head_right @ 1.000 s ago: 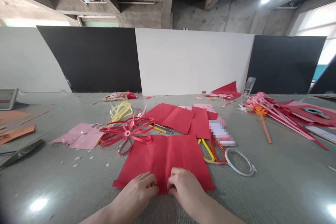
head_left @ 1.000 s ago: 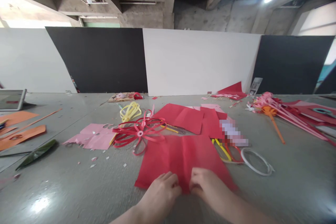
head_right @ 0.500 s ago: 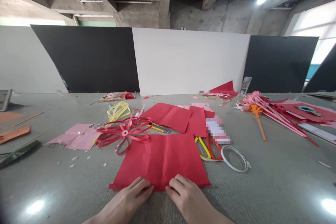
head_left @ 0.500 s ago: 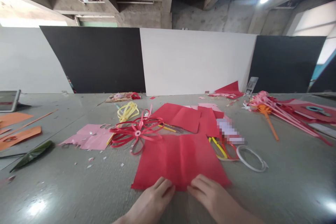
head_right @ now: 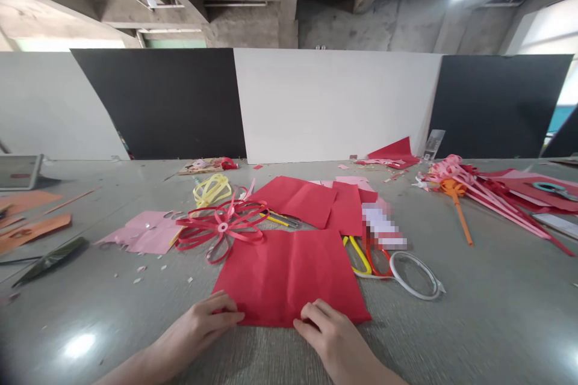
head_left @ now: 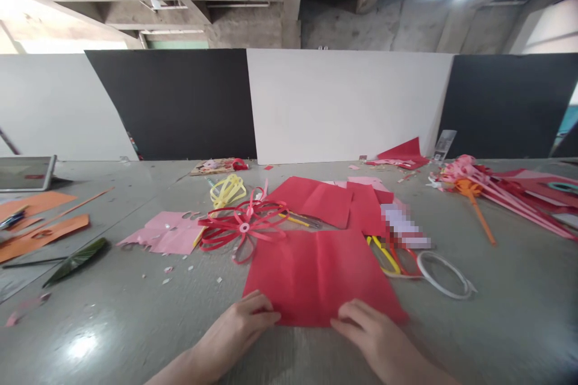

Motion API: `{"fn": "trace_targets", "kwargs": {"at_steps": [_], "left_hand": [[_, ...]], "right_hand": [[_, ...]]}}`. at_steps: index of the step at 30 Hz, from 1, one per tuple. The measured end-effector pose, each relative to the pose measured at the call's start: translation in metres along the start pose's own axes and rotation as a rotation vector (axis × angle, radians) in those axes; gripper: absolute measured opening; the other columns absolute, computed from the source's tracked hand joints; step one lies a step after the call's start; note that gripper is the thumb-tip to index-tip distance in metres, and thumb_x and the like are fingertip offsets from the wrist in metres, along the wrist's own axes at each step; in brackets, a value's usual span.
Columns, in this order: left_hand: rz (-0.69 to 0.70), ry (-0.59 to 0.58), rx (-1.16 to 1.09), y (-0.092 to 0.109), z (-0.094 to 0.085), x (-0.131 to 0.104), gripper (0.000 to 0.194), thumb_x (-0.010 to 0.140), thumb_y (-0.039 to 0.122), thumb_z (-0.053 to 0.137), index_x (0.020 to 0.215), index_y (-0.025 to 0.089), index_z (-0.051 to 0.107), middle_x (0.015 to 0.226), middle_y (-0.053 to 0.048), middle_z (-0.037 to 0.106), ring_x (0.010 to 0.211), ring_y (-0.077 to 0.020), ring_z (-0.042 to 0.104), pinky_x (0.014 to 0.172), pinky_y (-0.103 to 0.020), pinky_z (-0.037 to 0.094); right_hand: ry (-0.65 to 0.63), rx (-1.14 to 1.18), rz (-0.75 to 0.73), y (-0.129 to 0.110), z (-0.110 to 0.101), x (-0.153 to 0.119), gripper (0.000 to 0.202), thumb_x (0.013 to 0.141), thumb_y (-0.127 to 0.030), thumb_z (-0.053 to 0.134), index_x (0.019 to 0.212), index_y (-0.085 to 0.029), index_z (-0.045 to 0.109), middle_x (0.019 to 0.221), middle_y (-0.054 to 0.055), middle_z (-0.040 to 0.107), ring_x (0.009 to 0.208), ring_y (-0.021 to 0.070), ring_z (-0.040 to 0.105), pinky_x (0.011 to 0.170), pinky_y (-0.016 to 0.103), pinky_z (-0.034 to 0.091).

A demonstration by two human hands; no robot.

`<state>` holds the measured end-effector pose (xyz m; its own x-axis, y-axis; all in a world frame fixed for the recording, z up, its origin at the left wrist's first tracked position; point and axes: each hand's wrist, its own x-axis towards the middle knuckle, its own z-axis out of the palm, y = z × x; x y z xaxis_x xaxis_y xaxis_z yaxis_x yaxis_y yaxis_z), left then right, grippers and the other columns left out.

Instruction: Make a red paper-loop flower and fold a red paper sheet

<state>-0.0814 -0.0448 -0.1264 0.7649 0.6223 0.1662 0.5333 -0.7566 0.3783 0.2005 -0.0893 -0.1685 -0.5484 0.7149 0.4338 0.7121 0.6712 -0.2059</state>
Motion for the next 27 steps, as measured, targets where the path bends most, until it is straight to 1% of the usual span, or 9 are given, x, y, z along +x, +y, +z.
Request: {"fn": "trace_targets", "kwargs": {"at_steps": [3, 5, 7, 11, 14, 18, 21, 27], "left_hand": [[-0.1, -0.004, -0.078, -0.005, -0.007, -0.001, 0.029, 0.088, 0.015, 0.039, 0.095, 0.024, 0.065, 0.088, -0.004, 0.059, 0.079, -0.0128, 0.056, 0.071, -0.019, 0.04], [-0.183, -0.013, -0.125, -0.005, -0.012, 0.0, 0.026, 0.086, 0.016, 0.043, 0.088, 0.022, 0.068, 0.084, -0.003, 0.058, 0.074, -0.0119, 0.056, 0.068, -0.018, 0.04], [-0.233, -0.039, -0.172, -0.005, -0.017, 0.002, 0.023, 0.083, 0.018, 0.046, 0.082, 0.02, 0.069, 0.078, -0.002, 0.059, 0.071, -0.0115, 0.056, 0.066, -0.017, 0.039], [-0.31, -0.119, -0.198, -0.002, -0.026, 0.008, 0.019, 0.076, 0.017, 0.05, 0.077, 0.02, 0.069, 0.073, 0.0, 0.062, 0.069, -0.0121, 0.056, 0.066, -0.017, 0.039], [-0.361, -0.162, -0.194, -0.002, -0.031, 0.009, 0.02, 0.072, 0.015, 0.05, 0.076, 0.02, 0.069, 0.072, 0.001, 0.064, 0.068, -0.0121, 0.055, 0.065, -0.017, 0.037], [-0.417, -0.208, -0.204, -0.001, -0.034, 0.007, 0.02, 0.069, 0.016, 0.05, 0.073, 0.02, 0.069, 0.072, 0.002, 0.064, 0.068, -0.0122, 0.055, 0.062, -0.017, 0.036], [-0.45, -0.208, -0.2, -0.001, -0.033, 0.006, 0.019, 0.07, 0.019, 0.05, 0.07, 0.019, 0.069, 0.072, 0.002, 0.062, 0.068, -0.0126, 0.054, 0.062, -0.017, 0.035], [-0.495, -0.233, -0.181, -0.004, -0.032, 0.011, 0.019, 0.068, 0.021, 0.048, 0.069, 0.019, 0.067, 0.064, 0.003, 0.061, 0.065, -0.0134, 0.053, 0.06, -0.018, 0.034]], "right_hand": [[0.004, 0.015, 0.009, 0.0, 0.001, 0.0, 0.028, 0.087, -0.01, 0.043, 0.104, -0.023, 0.06, 0.089, 0.002, 0.059, 0.081, 0.0146, 0.056, 0.071, 0.026, 0.049], [0.004, 0.019, 0.01, 0.0, 0.001, 0.0, 0.028, 0.087, -0.01, 0.042, 0.105, -0.023, 0.06, 0.09, 0.002, 0.059, 0.082, 0.0146, 0.056, 0.071, 0.025, 0.049], [0.007, 0.018, 0.006, 0.0, 0.0, 0.0, 0.029, 0.087, -0.01, 0.042, 0.106, -0.023, 0.06, 0.089, 0.003, 0.059, 0.082, 0.0148, 0.056, 0.071, 0.025, 0.049], [0.003, 0.012, 0.01, -0.001, 0.0, 0.0, 0.03, 0.087, -0.01, 0.042, 0.105, -0.024, 0.06, 0.089, 0.002, 0.059, 0.081, 0.0146, 0.056, 0.071, 0.025, 0.049], [0.002, 0.012, 0.021, -0.001, 0.0, 0.0, 0.029, 0.087, -0.01, 0.042, 0.104, -0.024, 0.061, 0.088, 0.002, 0.059, 0.079, 0.0141, 0.056, 0.07, 0.025, 0.048], [0.005, 0.007, 0.026, -0.002, 0.0, 0.0, 0.028, 0.087, -0.01, 0.042, 0.102, -0.023, 0.062, 0.087, 0.002, 0.059, 0.079, 0.0147, 0.056, 0.07, 0.025, 0.048], [0.008, -0.006, 0.022, -0.002, -0.001, 0.0, 0.028, 0.086, -0.01, 0.043, 0.102, -0.023, 0.062, 0.088, 0.003, 0.059, 0.08, 0.015, 0.056, 0.07, 0.026, 0.048], [0.002, -0.01, 0.019, -0.001, 0.0, -0.001, 0.029, 0.085, -0.008, 0.042, 0.102, -0.022, 0.062, 0.088, 0.003, 0.059, 0.08, 0.0158, 0.056, 0.069, 0.027, 0.048]]}}
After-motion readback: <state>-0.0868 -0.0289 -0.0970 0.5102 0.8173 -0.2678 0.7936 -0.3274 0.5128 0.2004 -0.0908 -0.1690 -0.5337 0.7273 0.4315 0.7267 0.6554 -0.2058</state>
